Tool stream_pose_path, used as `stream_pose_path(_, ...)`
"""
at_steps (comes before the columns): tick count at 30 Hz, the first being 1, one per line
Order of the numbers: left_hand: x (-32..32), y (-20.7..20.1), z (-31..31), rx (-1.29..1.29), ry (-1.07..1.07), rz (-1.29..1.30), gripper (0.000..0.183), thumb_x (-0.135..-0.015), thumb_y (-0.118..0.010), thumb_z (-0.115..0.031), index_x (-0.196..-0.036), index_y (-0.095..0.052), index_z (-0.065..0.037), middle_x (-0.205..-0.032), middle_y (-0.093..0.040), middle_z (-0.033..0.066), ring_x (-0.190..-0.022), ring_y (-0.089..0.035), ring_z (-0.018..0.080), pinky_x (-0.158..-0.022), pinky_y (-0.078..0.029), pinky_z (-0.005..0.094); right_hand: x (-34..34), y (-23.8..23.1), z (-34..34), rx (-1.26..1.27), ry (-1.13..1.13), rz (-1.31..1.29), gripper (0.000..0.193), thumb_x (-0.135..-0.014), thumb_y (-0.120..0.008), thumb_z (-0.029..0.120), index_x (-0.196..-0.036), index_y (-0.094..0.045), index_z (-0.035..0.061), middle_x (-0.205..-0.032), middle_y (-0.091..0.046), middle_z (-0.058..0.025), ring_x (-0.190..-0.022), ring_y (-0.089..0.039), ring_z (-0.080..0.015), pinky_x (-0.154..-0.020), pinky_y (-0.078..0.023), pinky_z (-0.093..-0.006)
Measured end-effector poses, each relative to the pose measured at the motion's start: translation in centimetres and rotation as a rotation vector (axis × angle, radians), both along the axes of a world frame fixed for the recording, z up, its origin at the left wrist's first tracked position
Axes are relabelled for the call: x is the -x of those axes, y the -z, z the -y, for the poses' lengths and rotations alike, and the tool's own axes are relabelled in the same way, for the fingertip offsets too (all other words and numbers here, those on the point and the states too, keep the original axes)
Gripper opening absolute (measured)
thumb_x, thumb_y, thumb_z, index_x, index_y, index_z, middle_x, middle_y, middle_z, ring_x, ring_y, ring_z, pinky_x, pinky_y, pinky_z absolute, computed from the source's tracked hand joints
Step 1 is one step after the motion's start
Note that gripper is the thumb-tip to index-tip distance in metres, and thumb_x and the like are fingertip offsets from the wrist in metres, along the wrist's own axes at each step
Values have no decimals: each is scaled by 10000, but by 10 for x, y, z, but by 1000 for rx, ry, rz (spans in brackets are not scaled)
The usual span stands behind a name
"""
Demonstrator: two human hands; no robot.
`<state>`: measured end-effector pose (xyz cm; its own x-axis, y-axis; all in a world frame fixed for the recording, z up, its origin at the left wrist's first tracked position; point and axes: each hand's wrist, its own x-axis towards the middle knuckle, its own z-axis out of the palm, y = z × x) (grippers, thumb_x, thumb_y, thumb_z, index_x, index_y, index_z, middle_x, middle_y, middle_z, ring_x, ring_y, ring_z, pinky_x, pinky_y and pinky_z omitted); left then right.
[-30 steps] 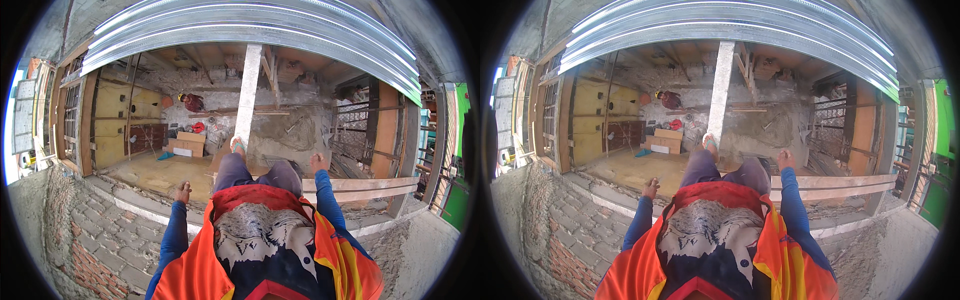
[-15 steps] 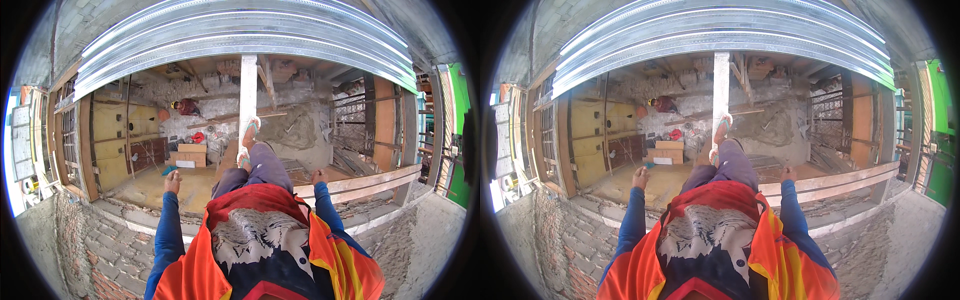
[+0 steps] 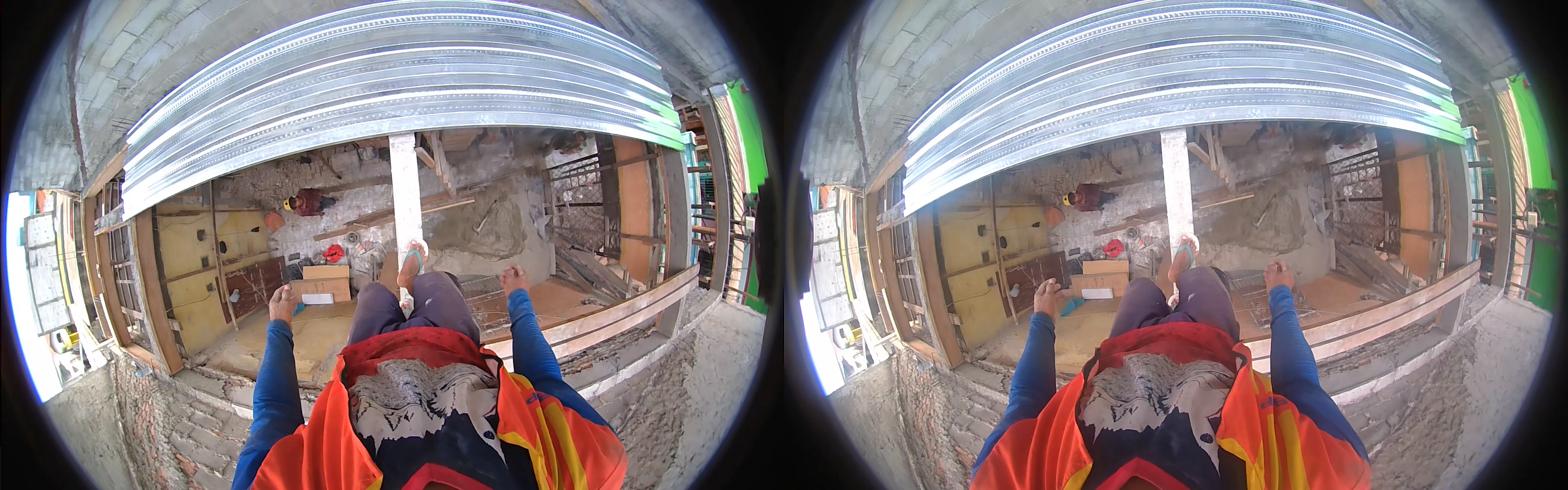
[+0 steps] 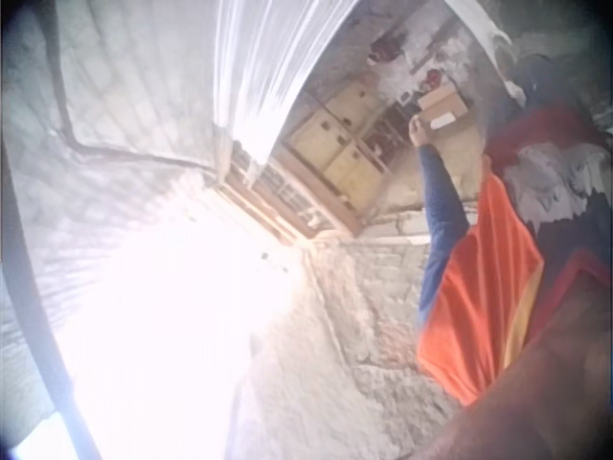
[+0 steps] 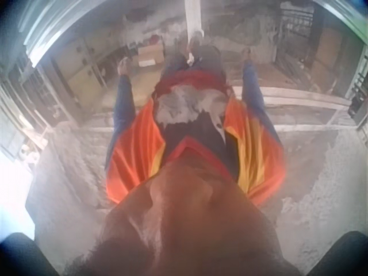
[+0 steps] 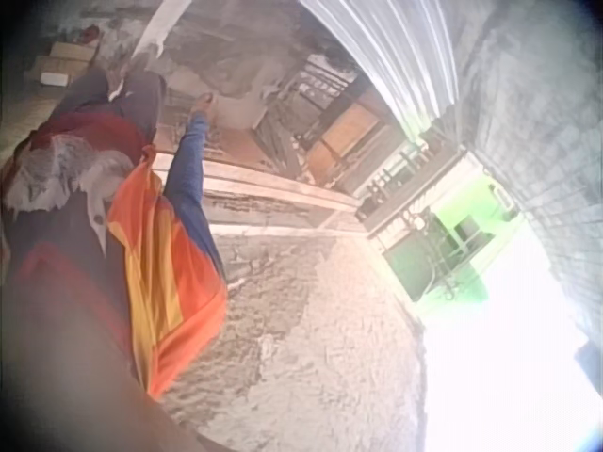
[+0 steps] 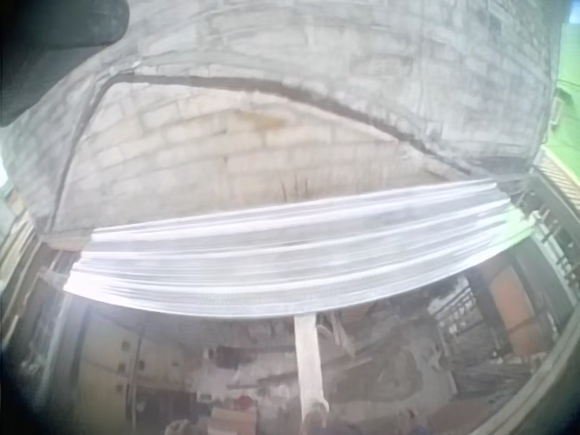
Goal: The person walks across wooden planks at a construction site and lifts a large corrugated translucent panel. They position the panel against the roof structure and adjust its placement with both hands. The person repeats this process with additional panels, aligning them along the roof frame.
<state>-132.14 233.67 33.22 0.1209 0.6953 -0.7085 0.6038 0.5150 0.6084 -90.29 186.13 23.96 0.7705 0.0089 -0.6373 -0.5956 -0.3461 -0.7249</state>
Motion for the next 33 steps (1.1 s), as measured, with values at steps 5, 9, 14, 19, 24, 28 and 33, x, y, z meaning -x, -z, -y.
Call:
stream_pose_path(5, -44, 27, -9, 153, -136, 52, 381, -873, -477, -327, -1157, -472, -73, -1083, -546, 118, -944, -545, 232, -802, -433, 371, -57, 14, -31, 10, -75, 22, 176, -839, -488, 110, -985, -539, 25, -704, -572, -41, -554, -539, -111, -492, -475, -234)
stream_pose_path(9, -70, 61, -22, 212, -217, 61, 398, -869, -488, -329, -1163, -443, -64, -1051, -554, 118, -936, -549, 245, -798, -437, 372, -85, 33, -64, 71, -13, -1, 171, -845, -499, 118, -984, -545, 29, -702, -576, -40, -548, -531, -107, -505, -478, -234)
stream_pose_path(14, -132, 125, -65, 276, -306, 94, 416, -872, -487, -323, -1178, -401, -55, -1134, -519, 165, -984, -532, 284, -844, -426, 388, -111, 89, -108, 1, 75, -112, 171, -850, -513, 128, -989, -544, 33, -725, -597, -55, -566, -543, -108, -492, -464, -233)
stream_pose_path(19, -222, 213, -115, 316, -334, 126, 415, -886, -468, -319, -1182, -386, -41, -1189, -483, 188, -1040, -509, 304, -863, -419, 391, -148, 162, -174, -34, 115, -159, 184, -852, -515, 131, -1005, -544, 32, -769, -620, -68, -607, -555, -107, -513, -462, -233)
stream_pose_path(24, -301, 326, -168, 369, -376, 275, 448, -889, -453, -354, -1183, -385, -23, -1208, -464, 185, -1097, -474, 294, -925, -388, 381, -212, 259, -253, -26, 118, -288, 218, -856, -518, 159, -1030, -543, 31, -822, -626, -72, -668, -572, -117, -570, -480, -245)
stream_pose_path(28, -357, 408, -200, 363, -463, 325, 528, -885, -456, -372, -1257, -317, -23, -1244, -435, 193, -1144, -440, 302, -942, -375, 378, -267, 333, -317, -108, 173, -232, 198, -820, -550, 134, -977, -549, 12, -806, -620, -86, -688, -595, -147, -581, -486, -267)
stream_pose_path(33, -424, 510, -240, 361, -461, 495, 641, -902, -395, -395, -1344, -158, 4, -1337, -322, 184, -1227, -351, 304, -1017, -300, 390, -340, 424, -383, -250, 171, -355, 385, -858, -526, 218, -1180, -443, 24, -1084, -561, -144, -1019, -541, -262, -857, -450, -363)
